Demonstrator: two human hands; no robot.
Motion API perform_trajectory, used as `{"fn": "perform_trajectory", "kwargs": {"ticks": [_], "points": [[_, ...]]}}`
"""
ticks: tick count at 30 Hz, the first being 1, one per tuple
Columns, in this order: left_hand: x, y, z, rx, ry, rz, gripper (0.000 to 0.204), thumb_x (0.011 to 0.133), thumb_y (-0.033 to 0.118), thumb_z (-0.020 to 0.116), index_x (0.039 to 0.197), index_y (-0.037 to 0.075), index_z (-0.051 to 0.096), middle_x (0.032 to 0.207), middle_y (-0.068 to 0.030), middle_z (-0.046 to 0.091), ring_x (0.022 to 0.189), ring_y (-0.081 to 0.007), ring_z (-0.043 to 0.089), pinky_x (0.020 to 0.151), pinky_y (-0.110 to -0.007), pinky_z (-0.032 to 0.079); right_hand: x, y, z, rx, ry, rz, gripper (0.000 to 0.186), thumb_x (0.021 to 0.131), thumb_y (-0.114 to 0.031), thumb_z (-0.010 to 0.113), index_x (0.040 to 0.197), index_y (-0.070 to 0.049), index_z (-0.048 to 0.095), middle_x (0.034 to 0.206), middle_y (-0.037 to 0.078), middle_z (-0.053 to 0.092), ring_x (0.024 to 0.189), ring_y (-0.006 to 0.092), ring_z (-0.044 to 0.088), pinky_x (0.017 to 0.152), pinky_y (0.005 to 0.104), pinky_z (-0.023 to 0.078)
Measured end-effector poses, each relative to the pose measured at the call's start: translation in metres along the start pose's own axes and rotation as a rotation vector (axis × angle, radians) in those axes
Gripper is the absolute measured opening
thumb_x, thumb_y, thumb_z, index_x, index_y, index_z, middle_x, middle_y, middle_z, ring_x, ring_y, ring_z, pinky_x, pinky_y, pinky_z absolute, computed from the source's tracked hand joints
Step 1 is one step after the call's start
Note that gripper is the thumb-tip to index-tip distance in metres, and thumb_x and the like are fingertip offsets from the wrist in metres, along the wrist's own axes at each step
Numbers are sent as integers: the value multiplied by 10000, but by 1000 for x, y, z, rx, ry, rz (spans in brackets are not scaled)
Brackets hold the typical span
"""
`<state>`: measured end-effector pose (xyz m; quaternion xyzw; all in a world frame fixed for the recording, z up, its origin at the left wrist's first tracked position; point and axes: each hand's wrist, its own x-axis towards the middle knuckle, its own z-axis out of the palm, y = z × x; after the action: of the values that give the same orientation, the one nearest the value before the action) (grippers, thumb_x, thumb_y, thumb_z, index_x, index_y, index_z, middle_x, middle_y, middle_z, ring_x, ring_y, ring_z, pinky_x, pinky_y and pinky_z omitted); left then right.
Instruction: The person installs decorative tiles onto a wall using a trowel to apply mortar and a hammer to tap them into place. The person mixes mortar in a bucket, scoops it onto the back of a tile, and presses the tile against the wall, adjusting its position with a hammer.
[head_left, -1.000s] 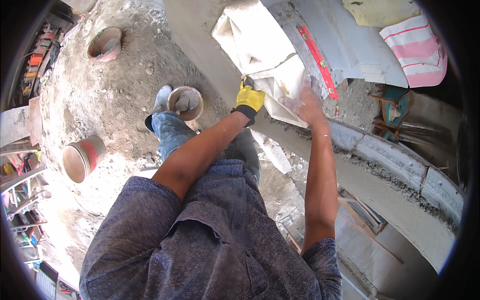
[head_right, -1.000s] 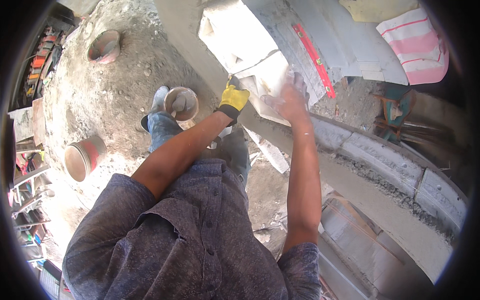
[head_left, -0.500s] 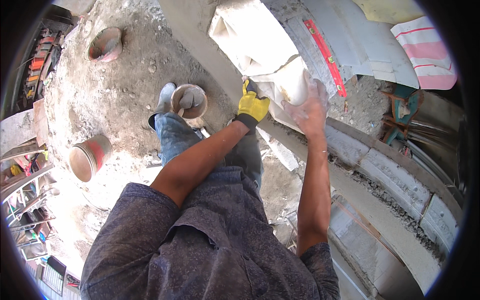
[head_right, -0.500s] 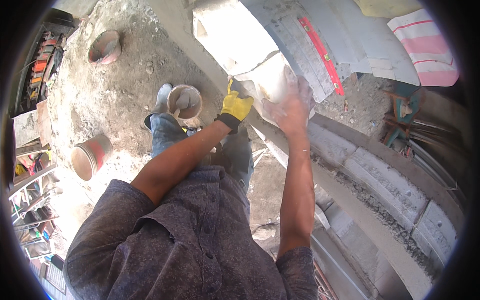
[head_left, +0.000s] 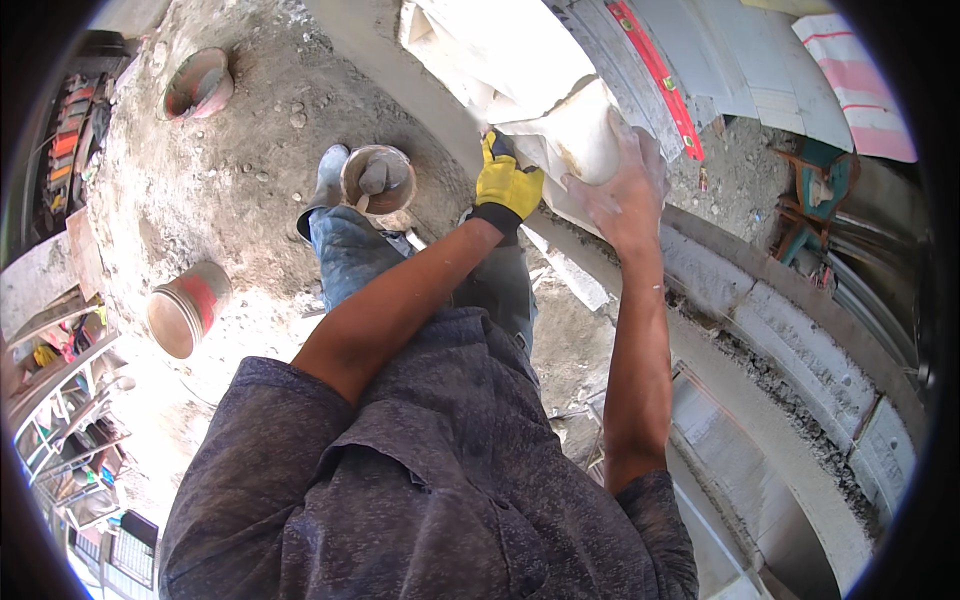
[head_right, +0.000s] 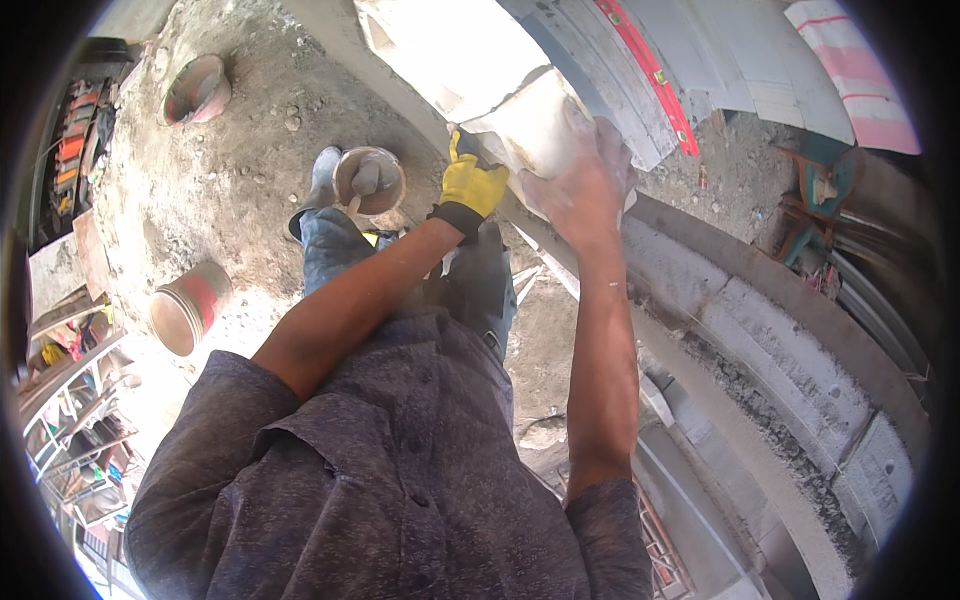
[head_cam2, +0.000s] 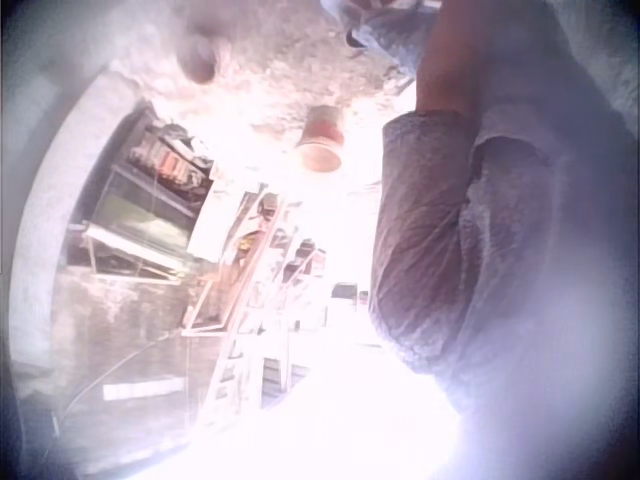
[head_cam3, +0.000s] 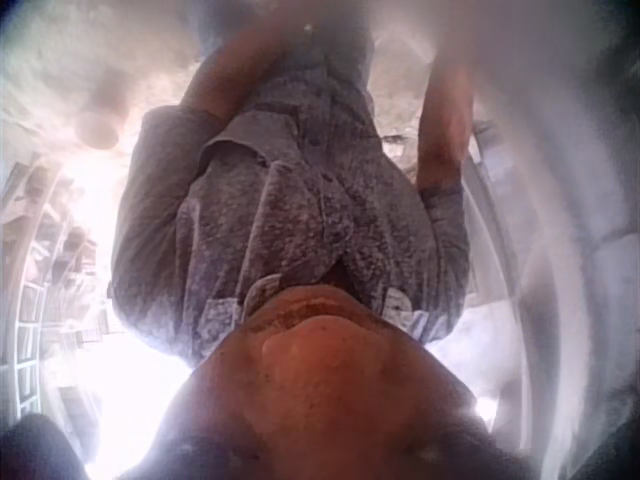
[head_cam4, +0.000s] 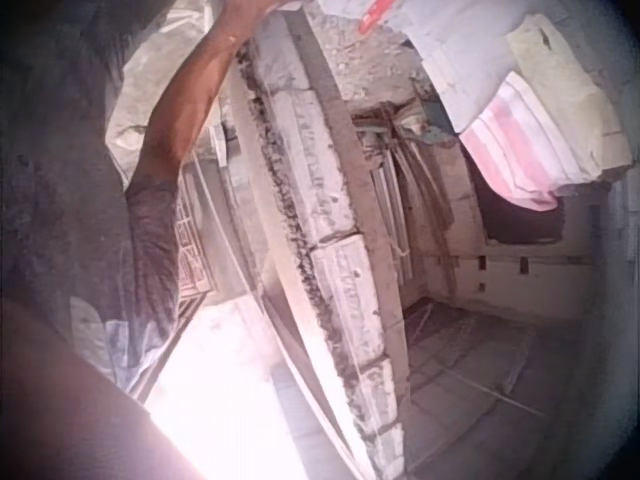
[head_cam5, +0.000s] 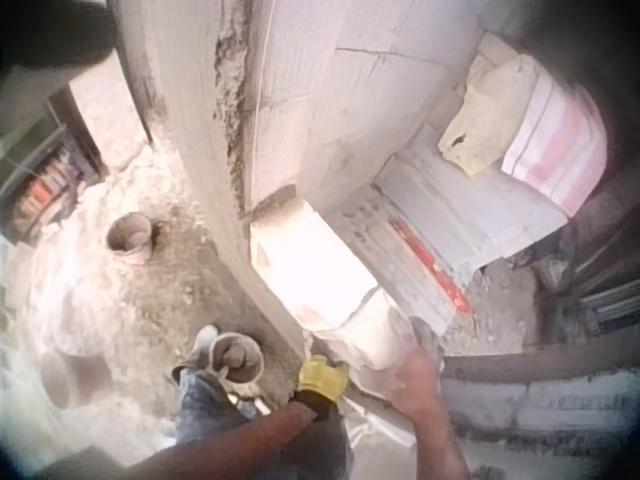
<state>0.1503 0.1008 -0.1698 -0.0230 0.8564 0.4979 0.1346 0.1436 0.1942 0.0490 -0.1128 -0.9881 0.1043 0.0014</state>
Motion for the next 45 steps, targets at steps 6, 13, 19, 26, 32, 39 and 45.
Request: {"fn": "perform_trajectory", "kwargs": {"ticks": [6,13,19,26,32,39,45], "points": [[7,9,-14,-7,-184,-123,886,779,286,652,1458,-111,244,1494,-373,285,1261,-462,494,1035,-414,448,1,6,5,27,-40,-27,913,639,-307,836,1463,-235,450,1390,162,434,1290,389,419,1058,560,329],[-5,29,-49,-80,-117,-77,781,782,269,666,1405,-90,359,1474,-371,323,1234,-463,510,1013,-433,457,-1,4,0,-22,-89,-34,951,657,-365,848,1489,-203,417,1409,197,398,1291,398,406,1069,558,311],[-36,78,-100,-363,-12,276,789,819,8,679,1481,-88,261,1380,-176,482,1284,-231,458,1056,-307,394,-8,0,7,12,-2,-75,973,685,-327,835,1522,-194,360,1421,253,357,1318,450,351,1109,602,246],[-42,92,-99,-524,-127,143,816,820,16,679,1491,-84,225,1378,-194,477,1266,-236,478,1032,-310,414,-5,3,5,5,-63,-68,955,679,-235,831,1516,-194,373,1444,234,333,1320,444,335,1114,613,235],[-40,99,-97,-575,-163,99,840,820,22,679,1499,-82,194,1377,-209,473,1251,-239,494,1013,-312,430,-4,6,6,50,-37,-80,956,653,-189,855,1499,-222,410,1447,208,344,1291,425,368,1098,585,269],[-41,102,-94,-602,-188,51,869,821,30,678,1508,-79,158,1375,-227,468,1233,-244,514,989,-314,450,-4,7,4,29,-45,-87,917,670,-196,849,1486,-220,431,1435,215,334,1290,423,364,1099,595,268],[-45,98,-96,-607,-208,0,894,821,36,678,1516,-76,127,1374,-242,464,1218,-247,530,970,-316,467,-4,5,4,47,-58,-85,917,685,-189,842,1495,-217,413,1442,225,320,1320,431,342,1111,612,254]]}}
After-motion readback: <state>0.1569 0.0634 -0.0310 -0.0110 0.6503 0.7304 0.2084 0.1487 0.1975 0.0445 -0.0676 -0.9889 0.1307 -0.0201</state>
